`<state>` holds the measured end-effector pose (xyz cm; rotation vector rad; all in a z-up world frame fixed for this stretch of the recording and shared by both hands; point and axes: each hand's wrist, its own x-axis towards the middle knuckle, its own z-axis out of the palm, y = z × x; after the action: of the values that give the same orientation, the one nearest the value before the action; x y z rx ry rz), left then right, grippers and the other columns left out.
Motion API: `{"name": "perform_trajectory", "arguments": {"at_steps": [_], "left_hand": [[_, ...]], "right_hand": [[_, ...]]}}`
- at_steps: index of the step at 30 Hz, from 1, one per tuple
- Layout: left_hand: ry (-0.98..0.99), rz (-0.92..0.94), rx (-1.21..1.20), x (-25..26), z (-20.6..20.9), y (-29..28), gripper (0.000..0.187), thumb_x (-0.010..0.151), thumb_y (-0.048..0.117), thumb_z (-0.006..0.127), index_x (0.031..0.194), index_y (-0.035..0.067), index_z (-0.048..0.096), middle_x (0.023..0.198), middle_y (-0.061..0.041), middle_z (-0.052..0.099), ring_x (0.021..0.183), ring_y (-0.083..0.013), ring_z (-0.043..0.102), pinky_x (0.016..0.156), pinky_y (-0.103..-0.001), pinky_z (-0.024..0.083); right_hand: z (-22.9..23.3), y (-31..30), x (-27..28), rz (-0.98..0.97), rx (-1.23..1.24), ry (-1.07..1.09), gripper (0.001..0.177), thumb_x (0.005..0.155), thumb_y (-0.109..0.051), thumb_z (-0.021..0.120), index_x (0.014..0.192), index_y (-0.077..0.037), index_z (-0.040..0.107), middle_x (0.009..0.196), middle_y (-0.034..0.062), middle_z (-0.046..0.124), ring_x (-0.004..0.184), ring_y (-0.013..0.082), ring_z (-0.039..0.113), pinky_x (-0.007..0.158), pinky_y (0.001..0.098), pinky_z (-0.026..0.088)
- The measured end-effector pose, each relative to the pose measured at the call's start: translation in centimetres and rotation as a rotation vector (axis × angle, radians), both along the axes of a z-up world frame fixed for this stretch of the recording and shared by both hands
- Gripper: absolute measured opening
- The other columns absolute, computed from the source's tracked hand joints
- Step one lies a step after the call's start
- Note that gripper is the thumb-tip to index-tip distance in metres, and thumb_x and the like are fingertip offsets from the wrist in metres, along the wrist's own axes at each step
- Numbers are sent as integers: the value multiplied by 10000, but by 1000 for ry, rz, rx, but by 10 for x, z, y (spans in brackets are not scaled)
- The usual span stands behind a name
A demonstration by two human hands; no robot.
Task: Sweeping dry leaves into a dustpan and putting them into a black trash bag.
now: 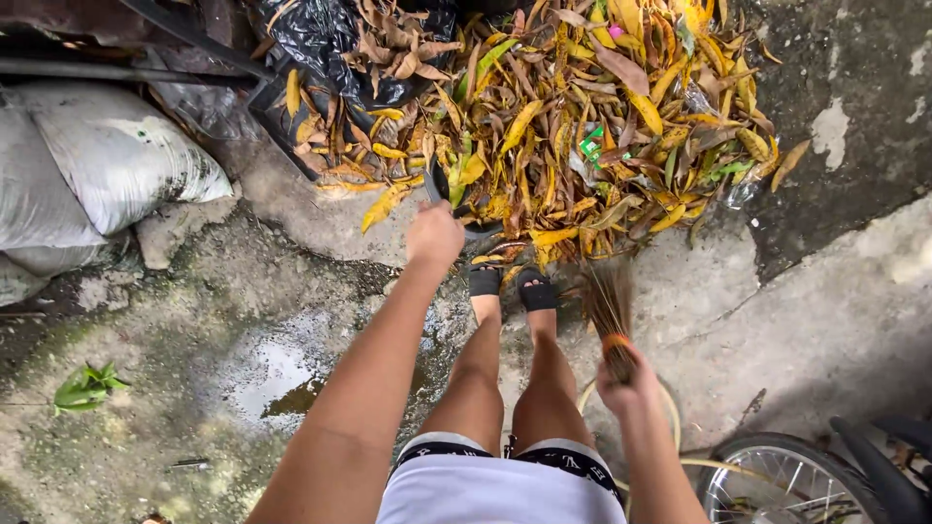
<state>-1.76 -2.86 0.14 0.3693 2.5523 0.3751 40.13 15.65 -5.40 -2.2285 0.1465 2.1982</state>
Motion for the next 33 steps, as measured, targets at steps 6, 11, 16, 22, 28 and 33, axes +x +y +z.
{"name": "perform_trajectory", "arguments": {"at_steps": [6, 11, 16, 22, 28, 33], "left_hand": [[-49, -19, -41, 2, 0, 2, 243, 889, 242, 668, 1054, 70, 718, 1113, -250, 680, 984, -420, 696, 899, -501, 560], [-132, 34, 22, -6, 4, 8, 231, 834, 227, 671, 1027, 123, 743, 1097, -196, 693, 951, -397, 704, 871, -485, 565], [-82, -24, 19, -14, -2, 8, 204, 887, 213, 644, 1055, 153, 744, 1095, -179, 695, 962, -385, 706, 877, -492, 562], [-66, 48, 68, -18, -5, -4, 153, 890, 211, 650, 999, 132, 724, 1140, -160, 667, 954, -386, 703, 882, -493, 559], [-16, 295, 124, -16, 7, -6, 315, 776, 128, 687, 1090, 95, 676, 1242, -230, 600, 880, -489, 668, 824, -538, 546], [144, 701, 219, 16, -10, -26, 516, 727, 234, 796, 1165, 23, 623, 1173, -287, 602, 969, -501, 646, 863, -532, 539]], "right_hand": [[-11, -42, -176, 166, 16, 290, 277, 903, -378, 674, 999, -118, 669, 796, 106, 617, 610, 213, 549, 476, 300, 437], [43, -64, -218, 444, 135, 162, 207, 887, -304, 687, 1013, -140, 672, 845, 33, 665, 667, 188, 599, 528, 365, 471], [23, -91, -215, 822, 354, 124, 274, 810, -145, 733, 1083, -131, 737, 882, -5, 711, 694, 163, 625, 532, 349, 464], [40, -75, -220, 865, 432, 138, 357, 810, -124, 742, 1166, -109, 727, 891, -6, 719, 711, 132, 657, 576, 317, 518], [109, -3, -187, 876, 315, 108, 403, 879, -206, 679, 1255, -62, 669, 900, 78, 701, 673, 207, 649, 536, 351, 519], [147, 37, -153, 932, 350, 108, 471, 872, -207, 687, 1320, -63, 657, 983, 66, 731, 768, 174, 670, 612, 329, 528]]}}
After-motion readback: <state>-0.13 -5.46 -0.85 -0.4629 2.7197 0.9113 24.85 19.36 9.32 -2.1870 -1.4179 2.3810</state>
